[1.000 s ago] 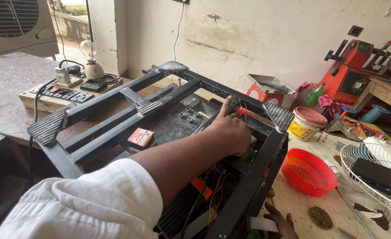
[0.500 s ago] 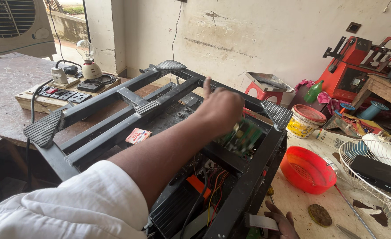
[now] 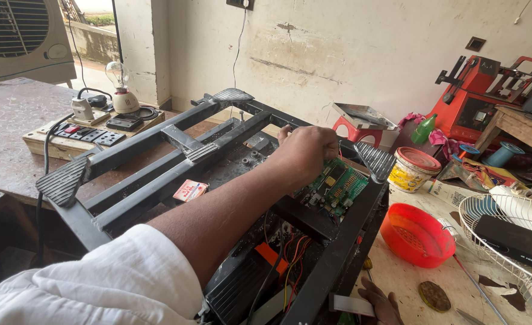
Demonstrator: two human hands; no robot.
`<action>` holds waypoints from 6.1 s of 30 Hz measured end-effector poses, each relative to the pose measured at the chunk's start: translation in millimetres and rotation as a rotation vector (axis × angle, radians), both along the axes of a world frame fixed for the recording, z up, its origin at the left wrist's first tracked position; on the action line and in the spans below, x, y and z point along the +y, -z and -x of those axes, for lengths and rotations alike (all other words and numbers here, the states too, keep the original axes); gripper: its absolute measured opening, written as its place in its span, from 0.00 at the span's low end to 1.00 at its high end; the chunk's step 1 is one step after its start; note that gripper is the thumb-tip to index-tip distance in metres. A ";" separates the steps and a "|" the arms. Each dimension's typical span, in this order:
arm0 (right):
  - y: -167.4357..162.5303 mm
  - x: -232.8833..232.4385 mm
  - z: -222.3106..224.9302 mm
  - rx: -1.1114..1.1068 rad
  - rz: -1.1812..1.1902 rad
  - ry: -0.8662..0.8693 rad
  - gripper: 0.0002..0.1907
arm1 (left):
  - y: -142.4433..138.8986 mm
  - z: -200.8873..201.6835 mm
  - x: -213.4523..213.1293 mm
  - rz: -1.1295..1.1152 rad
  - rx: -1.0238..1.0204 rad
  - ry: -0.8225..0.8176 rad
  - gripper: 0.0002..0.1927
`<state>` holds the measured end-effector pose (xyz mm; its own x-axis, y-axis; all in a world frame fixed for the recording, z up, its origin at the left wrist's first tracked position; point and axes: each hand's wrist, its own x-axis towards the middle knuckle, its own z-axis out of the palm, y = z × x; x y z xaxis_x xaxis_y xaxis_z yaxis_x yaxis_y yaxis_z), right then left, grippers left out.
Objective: The person handles a green circuit board with a digital display and a flat ribbon cable, repeatedly connecting and disconnecting the cable to test the display. They also remove and inspect a larger green PCB from a black plastic frame, then reconnect the ribbon cable to it.
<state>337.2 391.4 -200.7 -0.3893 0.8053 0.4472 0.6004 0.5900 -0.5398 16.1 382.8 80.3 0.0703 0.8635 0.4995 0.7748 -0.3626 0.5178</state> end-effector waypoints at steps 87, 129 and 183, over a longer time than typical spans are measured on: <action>-210.7 -77.7 -137.2 -0.243 0.242 0.696 0.28 | -26.5 19.2 -58.9 0.272 0.090 -0.211 0.12; -151.1 -14.9 -201.5 -0.922 0.558 0.904 0.27 | -23.0 6.4 -52.7 0.188 0.156 -0.114 0.21; -306.4 -47.3 75.5 -0.923 -0.436 0.309 0.47 | -31.7 2.2 -61.5 0.228 0.052 -0.117 0.18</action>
<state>261.6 344.1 105.6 -0.5313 0.7683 0.3570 0.8255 0.3749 0.4218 13.9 321.3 112.0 -0.0161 0.9570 0.2897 0.8323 -0.1477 0.5342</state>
